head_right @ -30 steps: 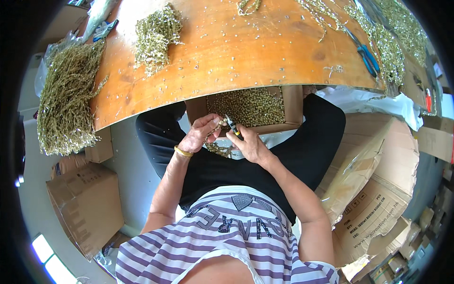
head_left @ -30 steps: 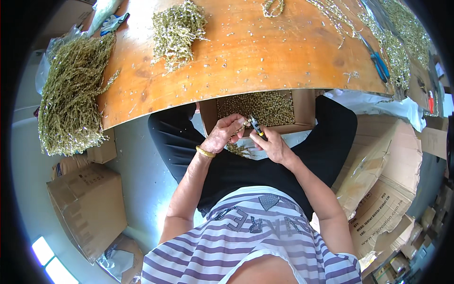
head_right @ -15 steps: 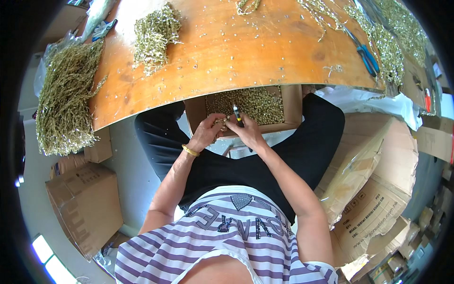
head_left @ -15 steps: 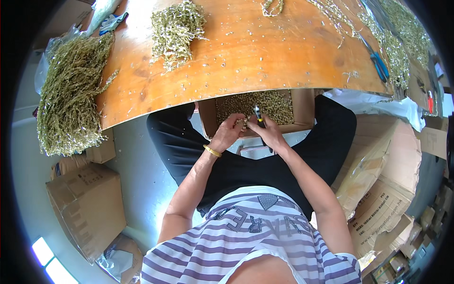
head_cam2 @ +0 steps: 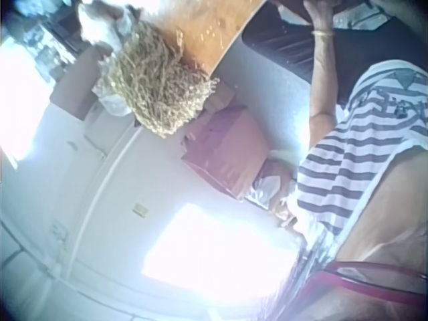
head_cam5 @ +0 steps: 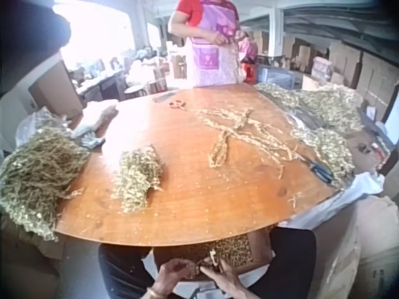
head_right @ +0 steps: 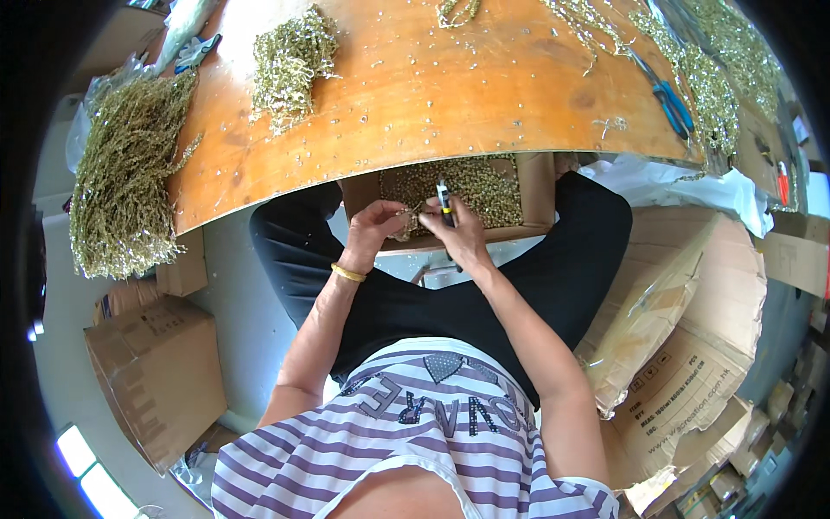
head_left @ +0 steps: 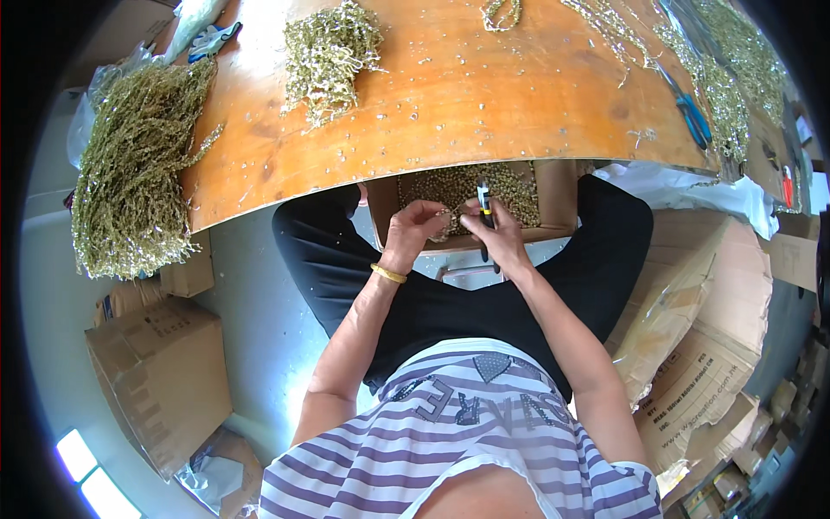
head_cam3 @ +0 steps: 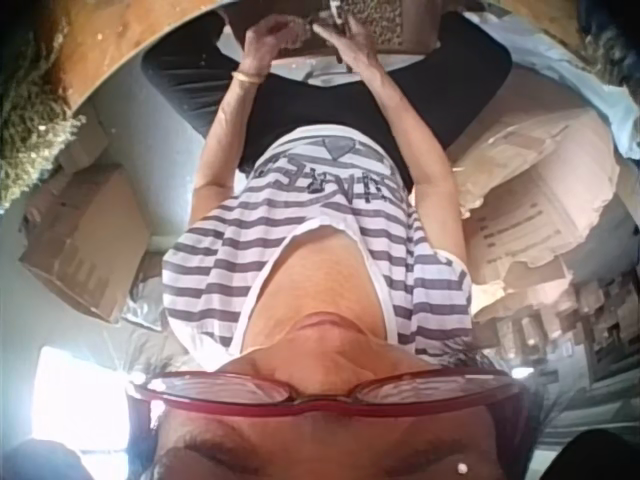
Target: The recorder is using small pliers to trim and process gold-colored plastic decorative garlands at a workbench.
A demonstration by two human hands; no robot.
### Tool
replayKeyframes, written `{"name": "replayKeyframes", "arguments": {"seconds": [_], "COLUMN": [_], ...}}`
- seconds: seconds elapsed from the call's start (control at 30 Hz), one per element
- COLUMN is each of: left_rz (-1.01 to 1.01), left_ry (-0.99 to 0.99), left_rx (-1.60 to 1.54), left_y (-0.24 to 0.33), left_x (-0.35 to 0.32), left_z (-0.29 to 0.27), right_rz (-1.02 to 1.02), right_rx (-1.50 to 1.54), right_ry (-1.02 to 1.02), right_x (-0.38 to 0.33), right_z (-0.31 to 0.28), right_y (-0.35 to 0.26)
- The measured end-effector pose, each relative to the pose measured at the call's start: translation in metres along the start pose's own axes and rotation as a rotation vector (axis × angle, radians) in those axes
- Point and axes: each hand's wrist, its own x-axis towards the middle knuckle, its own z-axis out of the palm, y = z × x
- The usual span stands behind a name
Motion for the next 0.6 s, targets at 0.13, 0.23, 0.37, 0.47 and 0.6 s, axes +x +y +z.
{"name": "replayKeyframes", "arguments": {"seconds": [0.13,0.23,0.37,0.47,0.6], "left_rz": [-0.034,-0.011,-0.076,-0.091,0.068], "left_ry": [-0.021,-0.065,-0.154,-0.236,-0.174], "left_rx": [-0.134,-0.138,-0.099,-0.101,0.016], "left_y": [0.018,0.028,0.043,0.042,0.054], "left_x": [-0.013,-0.018,-0.026,-0.025,-0.035], "left_z": [0.014,0.014,0.011,0.010,0.019], "right_rz": [-0.079,-0.116,0.046,0.163,0.119], "right_rx": [0.172,0.154,0.500,0.629,0.568], "right_ry": [-0.011,-0.001,0.017,0.008,-0.034], "right_x": [-0.010,-0.014,-0.025,-0.032,-0.035], "right_z": [0.011,0.005,0.002,0.002,0.002], "right_y": [-0.005,-0.014,-0.034,-0.043,-0.043]}}
